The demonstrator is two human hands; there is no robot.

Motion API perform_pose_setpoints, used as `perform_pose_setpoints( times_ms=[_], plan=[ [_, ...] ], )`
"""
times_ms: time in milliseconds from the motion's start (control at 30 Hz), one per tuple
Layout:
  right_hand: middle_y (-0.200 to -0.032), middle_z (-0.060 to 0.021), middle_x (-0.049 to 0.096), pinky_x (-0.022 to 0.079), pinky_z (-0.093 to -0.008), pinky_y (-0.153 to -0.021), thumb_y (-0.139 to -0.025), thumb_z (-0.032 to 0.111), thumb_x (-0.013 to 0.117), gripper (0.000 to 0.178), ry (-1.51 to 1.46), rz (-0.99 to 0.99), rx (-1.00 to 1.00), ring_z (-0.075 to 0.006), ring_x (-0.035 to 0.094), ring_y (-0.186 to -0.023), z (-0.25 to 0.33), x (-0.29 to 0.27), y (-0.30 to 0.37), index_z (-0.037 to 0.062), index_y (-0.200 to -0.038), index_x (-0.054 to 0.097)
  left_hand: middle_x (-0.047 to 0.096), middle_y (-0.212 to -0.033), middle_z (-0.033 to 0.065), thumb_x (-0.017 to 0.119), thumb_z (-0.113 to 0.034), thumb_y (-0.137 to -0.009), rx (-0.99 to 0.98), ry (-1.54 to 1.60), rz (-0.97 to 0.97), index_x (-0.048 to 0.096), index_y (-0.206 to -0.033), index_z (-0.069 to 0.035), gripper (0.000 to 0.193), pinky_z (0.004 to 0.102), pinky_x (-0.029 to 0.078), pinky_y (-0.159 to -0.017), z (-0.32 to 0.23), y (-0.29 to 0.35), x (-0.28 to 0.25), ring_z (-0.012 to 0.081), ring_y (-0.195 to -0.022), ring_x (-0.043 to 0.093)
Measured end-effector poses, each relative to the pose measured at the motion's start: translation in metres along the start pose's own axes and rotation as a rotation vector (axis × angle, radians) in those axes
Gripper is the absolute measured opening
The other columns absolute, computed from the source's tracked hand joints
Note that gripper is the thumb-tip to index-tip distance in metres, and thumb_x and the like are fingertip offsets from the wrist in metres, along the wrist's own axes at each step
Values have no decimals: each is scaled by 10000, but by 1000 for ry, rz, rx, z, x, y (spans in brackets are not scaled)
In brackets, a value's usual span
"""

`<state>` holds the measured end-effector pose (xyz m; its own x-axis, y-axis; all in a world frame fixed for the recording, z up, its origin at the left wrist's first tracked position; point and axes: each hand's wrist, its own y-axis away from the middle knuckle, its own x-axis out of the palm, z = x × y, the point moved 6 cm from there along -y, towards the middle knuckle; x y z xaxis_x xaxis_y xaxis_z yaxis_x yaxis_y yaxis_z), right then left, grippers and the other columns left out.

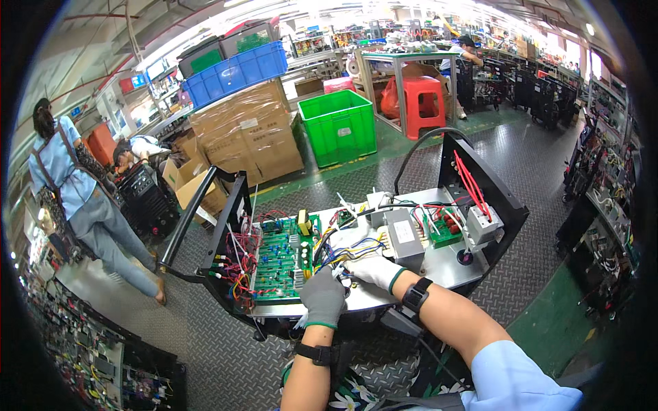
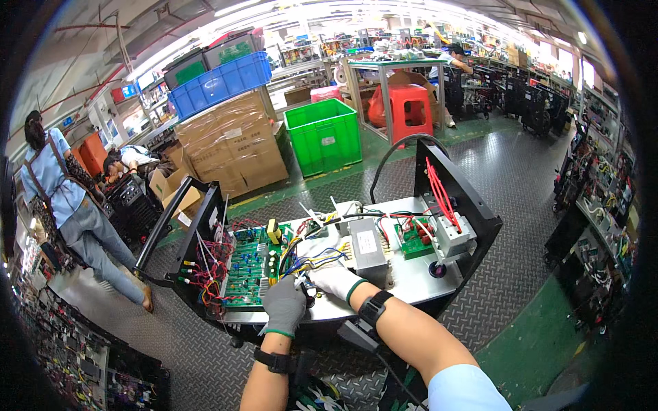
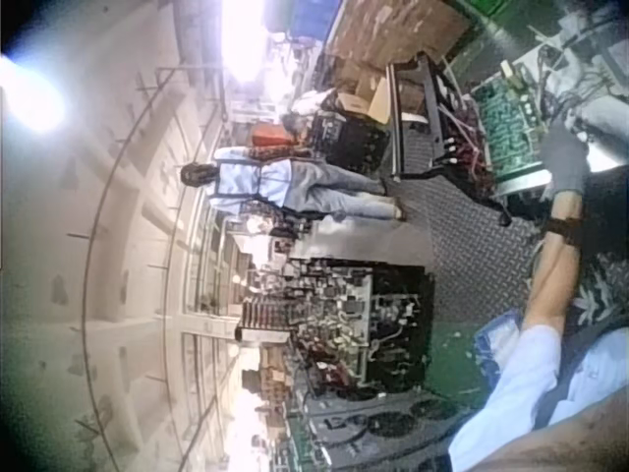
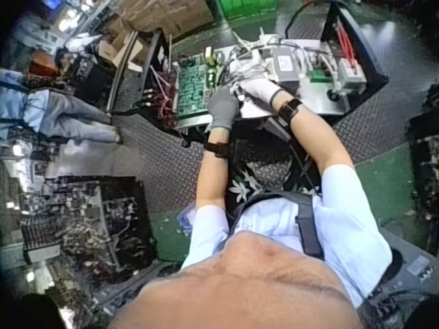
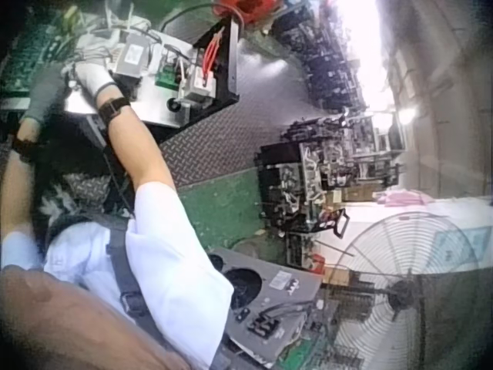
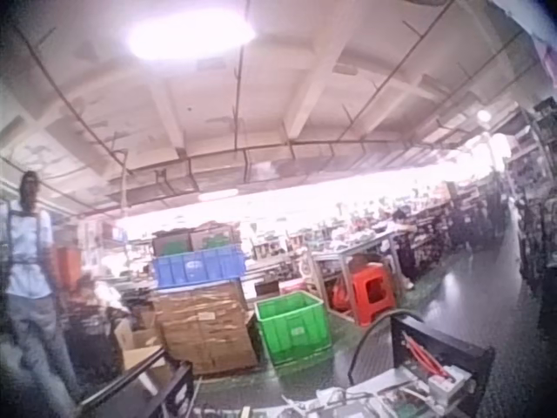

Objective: Assembling and wiring an electronic device on a metal chassis within a workshop.

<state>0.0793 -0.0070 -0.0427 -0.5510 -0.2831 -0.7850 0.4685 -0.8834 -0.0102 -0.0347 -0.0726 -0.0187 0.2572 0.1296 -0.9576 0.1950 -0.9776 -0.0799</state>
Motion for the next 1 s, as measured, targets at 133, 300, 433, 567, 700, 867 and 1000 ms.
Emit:
perform_pose_setpoints(
  times_ms=[133,300,433,567,700,867,1000],
  plan=[
    [-895,-168,648,455,-409,-728,-864,365,474,345,-74,70,-23,-317,597,-790,11,-9,0,55,-877,626,679,-876,151,564,-227,-807,-22,8,-34,641,-935,-113,188,446,506,-729,-7,1,-4,332,-842,662],
    [-825,-154,635,446,-399,-664,-837,358,516,306,-199,135,11,-303,579,-722,14,-8,4,71,-812,620,674,-909,161,587,-275,-800,18,-18,-9,645,-907,-92,220,453,503,-743,-2,-4,-1,340,-849,654],
    [-799,-160,620,457,-414,-660,-844,200,500,174,118,-347,-113,-297,588,-713,25,-16,7,61,-835,603,680,-877,152,621,-269,-797,124,115,-85,659,-973,-37,293,401,509,-711,8,-6,-3,274,-788,664],
    [-841,-159,649,471,-418,-681,-865,221,489,232,230,-543,-58,-311,617,-741,30,-15,10,50,-869,645,666,-789,42,595,-66,-813,61,899,-1,667,-963,10,183,242,464,-555,17,-5,1,88,-631,578],
    [-756,-144,642,483,-408,-658,-869,255,534,250,234,-750,-261,-296,611,-686,46,-24,35,38,-835,652,683,-854,40,553,-61,-853,46,1405,153,670,-970,15,182,242,460,-541,15,2,1,83,-629,578],
    [-718,-64,616,444,-255,-502,-880,168,607,149,-871,-273,83,-108,559,-578,7,-3,39,39,-955,609,678,-828,38,593,-116,-865,86,1338,148,680,-936,-9,156,226,447,-582,13,1,1,73,-638,558],
    [-787,-52,631,473,-236,-504,-889,99,601,134,-1397,-106,183,-111,594,-618,3,10,38,36,-1006,585,661,-742,32,632,-149,-846,106,1141,39,672,-876,1,157,249,456,-586,16,-2,1,93,-642,582]
  ],
)
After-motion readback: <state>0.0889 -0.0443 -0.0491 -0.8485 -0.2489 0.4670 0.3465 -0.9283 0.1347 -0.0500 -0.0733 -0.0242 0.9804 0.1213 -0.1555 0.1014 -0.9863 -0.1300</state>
